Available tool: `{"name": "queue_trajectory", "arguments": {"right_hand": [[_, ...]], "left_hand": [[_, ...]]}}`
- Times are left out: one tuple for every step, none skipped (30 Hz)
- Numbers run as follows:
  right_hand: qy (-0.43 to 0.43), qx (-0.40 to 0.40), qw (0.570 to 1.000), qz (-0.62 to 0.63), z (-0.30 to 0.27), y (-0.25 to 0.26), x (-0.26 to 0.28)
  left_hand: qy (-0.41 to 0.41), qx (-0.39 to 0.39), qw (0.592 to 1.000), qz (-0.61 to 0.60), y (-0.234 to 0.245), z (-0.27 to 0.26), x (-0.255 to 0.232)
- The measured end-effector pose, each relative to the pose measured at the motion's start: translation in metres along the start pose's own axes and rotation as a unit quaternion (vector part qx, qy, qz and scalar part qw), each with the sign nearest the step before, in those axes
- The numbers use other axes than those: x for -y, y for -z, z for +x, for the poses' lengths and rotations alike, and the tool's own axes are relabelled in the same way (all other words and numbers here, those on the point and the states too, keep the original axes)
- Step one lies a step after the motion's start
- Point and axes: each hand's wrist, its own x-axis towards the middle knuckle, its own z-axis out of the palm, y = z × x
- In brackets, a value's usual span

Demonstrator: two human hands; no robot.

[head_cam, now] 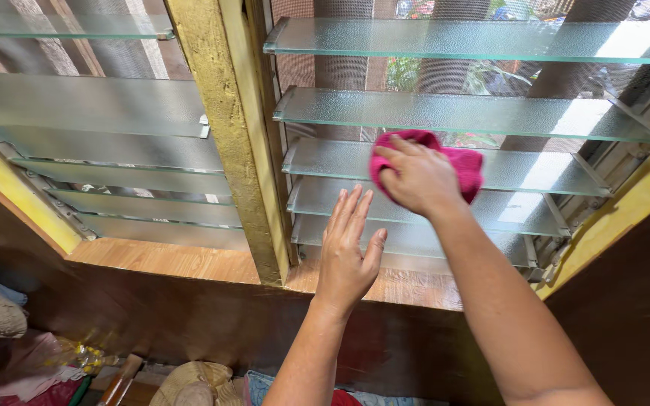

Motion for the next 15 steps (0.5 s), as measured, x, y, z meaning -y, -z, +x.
{"name": "queue_trajectory", "arguments": {"right_hand": [[-0.01, -0.004, 1.0, -0.009, -0.007, 0.005, -0.01], [-0.017, -0.011, 1.0, -0.015, -0.014, 0.01, -0.021], [-0.024, -0.018, 0.999, -0.02, -0.021, 0.016, -0.029], [-0.032, -0.025, 0.999, -0.025, -0.025, 0.019, -0.034], [-0.034, -0.026, 0.999, -0.025, -0.027, 0.021, -0.035], [-0.037, -0.028, 0.999, -0.024, -0.028, 0.024, -0.034], [-0.038, -0.03, 0.999, -0.023, -0.027, 0.028, -0.032], [-0.063, 0.005, 0.998, -0.013, -0.024, 0.032, -0.029], [-0.086, 0.041, 0.995, -0.004, -0.018, 0.037, -0.026], [-0.109, 0.076, 0.991, 0.004, -0.011, 0.041, -0.023], [-0.117, 0.113, 0.987, -0.016, -0.002, 0.043, -0.02], [-0.125, 0.15, 0.98, -0.036, 0.007, 0.043, -0.018], [-0.134, 0.186, 0.972, -0.056, 0.012, 0.043, -0.019], [-0.107, 0.16, 0.981, -0.036, 0.012, 0.041, -0.021], [-0.083, 0.134, 0.987, -0.017, 0.011, 0.037, -0.025]], "left_hand": [[-0.001, 0.002, 1.0, 0.001, -0.001, 0.0, -0.001], [0.001, 0.004, 1.0, 0.0, -0.003, 0.0, -0.003], [0.002, 0.006, 1.0, -0.001, -0.003, 0.0, -0.004], [0.003, 0.008, 1.0, -0.001, -0.003, -0.001, -0.005], [0.005, 0.008, 1.0, 0.002, -0.001, -0.002, -0.005], [0.006, 0.008, 1.0, 0.004, 0.001, -0.003, -0.005], [0.008, 0.007, 1.0, 0.008, 0.004, -0.003, -0.005], [0.003, 0.004, 1.0, 0.013, 0.007, -0.003, -0.004], [0.0, -0.001, 1.0, 0.018, 0.009, -0.004, -0.004], [-0.004, -0.005, 1.0, 0.023, 0.01, -0.004, -0.004], [0.001, -0.002, 1.0, 0.025, 0.009, -0.005, -0.005], [0.005, 0.001, 1.0, 0.027, 0.007, -0.005, -0.006], [0.009, 0.005, 1.0, 0.029, 0.005, -0.005, -0.008], [0.006, 0.002, 1.0, 0.028, 0.002, -0.005, -0.01], [0.002, 0.001, 1.0, 0.024, -0.002, -0.004, -0.012]]}}
